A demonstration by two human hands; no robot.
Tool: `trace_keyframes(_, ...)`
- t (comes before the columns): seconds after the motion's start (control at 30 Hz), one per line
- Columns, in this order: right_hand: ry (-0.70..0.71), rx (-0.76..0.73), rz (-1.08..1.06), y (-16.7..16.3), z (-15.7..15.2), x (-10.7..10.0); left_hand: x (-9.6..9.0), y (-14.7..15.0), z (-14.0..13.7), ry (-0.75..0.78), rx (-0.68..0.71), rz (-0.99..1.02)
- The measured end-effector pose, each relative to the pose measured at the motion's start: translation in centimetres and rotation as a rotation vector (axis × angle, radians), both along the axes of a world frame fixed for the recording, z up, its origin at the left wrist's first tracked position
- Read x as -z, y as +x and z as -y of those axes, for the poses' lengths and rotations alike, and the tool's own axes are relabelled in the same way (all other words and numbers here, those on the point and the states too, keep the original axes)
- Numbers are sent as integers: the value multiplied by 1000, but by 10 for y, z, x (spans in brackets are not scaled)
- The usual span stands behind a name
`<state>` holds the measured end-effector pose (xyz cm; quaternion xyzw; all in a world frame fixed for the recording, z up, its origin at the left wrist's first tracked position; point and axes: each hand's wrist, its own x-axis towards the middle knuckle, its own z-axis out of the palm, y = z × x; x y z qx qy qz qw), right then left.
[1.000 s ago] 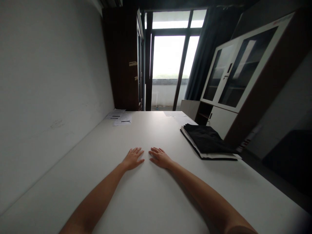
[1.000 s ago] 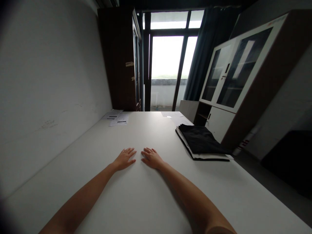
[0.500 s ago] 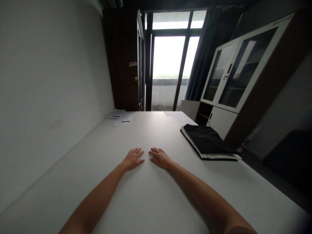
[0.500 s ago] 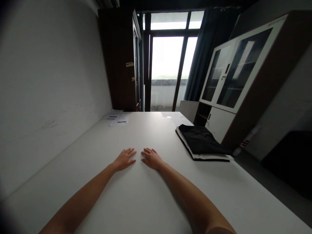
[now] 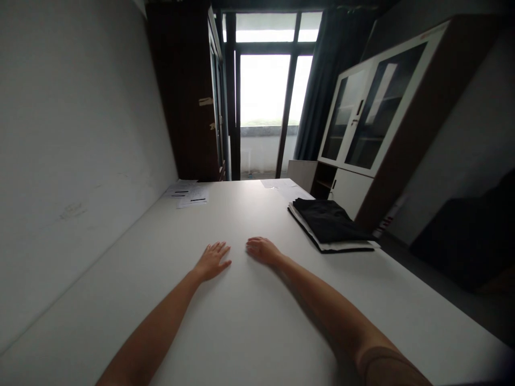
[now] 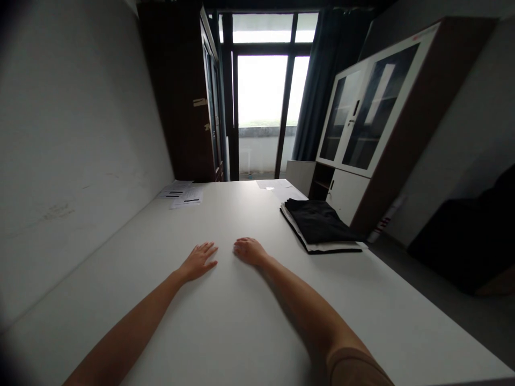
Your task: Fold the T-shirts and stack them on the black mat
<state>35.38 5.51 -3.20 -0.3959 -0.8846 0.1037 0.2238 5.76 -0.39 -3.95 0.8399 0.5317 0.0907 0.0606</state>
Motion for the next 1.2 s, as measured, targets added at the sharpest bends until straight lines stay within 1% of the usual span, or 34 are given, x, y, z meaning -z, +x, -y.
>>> trace_keyframes(0.07, -16, 142, -66, 19, -15, -3, 0, 0, 0, -4, 3, -8)
trace_keyframes(0.13, 14, 292, -126, 44, -30, -8, -1, 0, 0, -3, 7, -12)
trace_keyframes(0.27, 202, 623, -253, 98, -55, -25, -1, 0, 1, 5, 5, -12)
trace_keyframes(0.33, 265, 794, -263, 123, -64, -33, 0, 0, 1, 8, 3, -11)
trace_keyframes(0.43, 260, 996, -189, 157, -76, -39, 2, 0, 1, 18, 4, 4)
trace_keyframes(0.5, 219, 1079, -121, 174, -83, -39, 2, 1, 1, 23, 1, 11)
trace_keyframes(0.57, 178, 1128, -69, 187, -89, -39, 2, 1, 1, 25, -4, 11)
trace_keyframes(0.67, 154, 1159, -38, 194, -96, -39, 0, 2, 1, 23, -7, 12)
trace_keyframes(0.77, 119, 1175, -96, 194, -97, -45, -3, 3, 2, 18, -8, 8)
trace_keyframes(0.9, 20, 1221, -304, 191, -92, -65, -4, 3, 4, 22, -9, 1)
trace_keyframes(0.97, 45, 1234, -386, 183, -88, -80, -3, 4, 4, 26, -8, 8)
trace_keyframes(1.03, 147, 1158, -436, 164, -84, -95, -1, 5, 4, 28, -4, 24)
trace_keyframes(1.1, 255, 972, -468, 134, -76, -106, -2, 6, 2, 42, 0, 70)
trace_keyframes(1.17, 288, 818, -464, 93, -59, -108, -8, 2, -3, 109, -31, 196)
trace_keyframes(1.2, 295, 675, -481, 71, -46, -105, -13, -2, -7, 171, -73, 293)
